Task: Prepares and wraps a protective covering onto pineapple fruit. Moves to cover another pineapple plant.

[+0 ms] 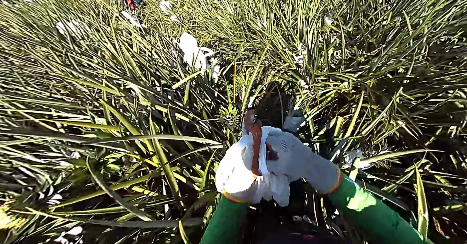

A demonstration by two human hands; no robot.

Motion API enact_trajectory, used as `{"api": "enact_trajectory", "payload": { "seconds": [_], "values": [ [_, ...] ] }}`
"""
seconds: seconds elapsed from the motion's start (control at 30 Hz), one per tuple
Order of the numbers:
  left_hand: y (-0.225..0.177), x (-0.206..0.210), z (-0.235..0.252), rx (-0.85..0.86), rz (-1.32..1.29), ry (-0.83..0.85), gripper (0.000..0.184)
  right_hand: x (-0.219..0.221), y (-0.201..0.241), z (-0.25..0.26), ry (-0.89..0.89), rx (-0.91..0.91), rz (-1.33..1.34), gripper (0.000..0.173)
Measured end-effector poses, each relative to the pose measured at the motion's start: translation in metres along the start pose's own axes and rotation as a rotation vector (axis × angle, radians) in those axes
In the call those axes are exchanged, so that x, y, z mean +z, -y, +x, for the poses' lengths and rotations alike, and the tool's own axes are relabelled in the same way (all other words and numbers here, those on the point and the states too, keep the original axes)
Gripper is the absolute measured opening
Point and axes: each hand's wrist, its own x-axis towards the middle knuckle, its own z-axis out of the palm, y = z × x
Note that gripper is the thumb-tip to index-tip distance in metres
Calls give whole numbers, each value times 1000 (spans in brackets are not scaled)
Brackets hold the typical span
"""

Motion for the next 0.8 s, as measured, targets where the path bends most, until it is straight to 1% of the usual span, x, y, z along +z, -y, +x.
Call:
{"api": "enact_trajectory", "payload": {
  "seconds": [0.07, 0.13, 0.17, 0.2, 0.27, 0.33, 0.37, 0.43, 0.53, 0.6, 0.67, 0.7, 0.73, 0.77, 0.8],
  "values": [
    [0, 6, 5, -126, -222, 62, 31, 3, -4, -4, -32, 30, 41, 47],
    [3, 11, 13, -216, -312, 147, 36, 9, -13, -6, -91, 25, 52, 38],
    [3, 14, 16, -230, -308, 181, 37, 11, -17, -7, -106, 31, 69, 35],
    [3, 18, 19, -234, -329, 210, 38, 11, -19, -9, -117, 57, 79, 34],
    [9, 23, 23, -212, -348, 283, 38, 8, -20, -15, -179, 168, 58, 37],
    [25, 24, 24, -135, -264, 356, 37, 3, -23, -19, -260, 292, 24, 41],
    [28, 26, 25, -93, -270, 381, 36, 1, -24, -21, -286, 324, 17, 41],
    [25, 32, 23, -73, -334, 370, 34, 3, -23, -23, -289, 354, -1, 43],
    [20, 43, 18, -67, -205, 212, 29, 14, -22, -22, -291, 370, -71, 45],
    [18, 47, 19, -45, 55, 173, 28, 15, -25, -22, -271, 390, -155, 40],
    [20, 50, 20, -12, 316, 173, 31, 16, -30, -28, -337, 366, -188, 36],
    [24, 51, 20, 4, 380, 173, 31, 15, -32, -33, -384, 355, -173, 37],
    [31, 51, 21, 8, 363, 185, 31, 15, -37, -37, -455, 342, -147, 37],
    [36, 50, 21, -34, 260, 220, 30, 14, -42, -41, -517, 347, -106, 36],
    [38, 47, 21, -110, 119, 258, 29, 12, -47, -45, -561, 380, -39, 36]
  ]
}}
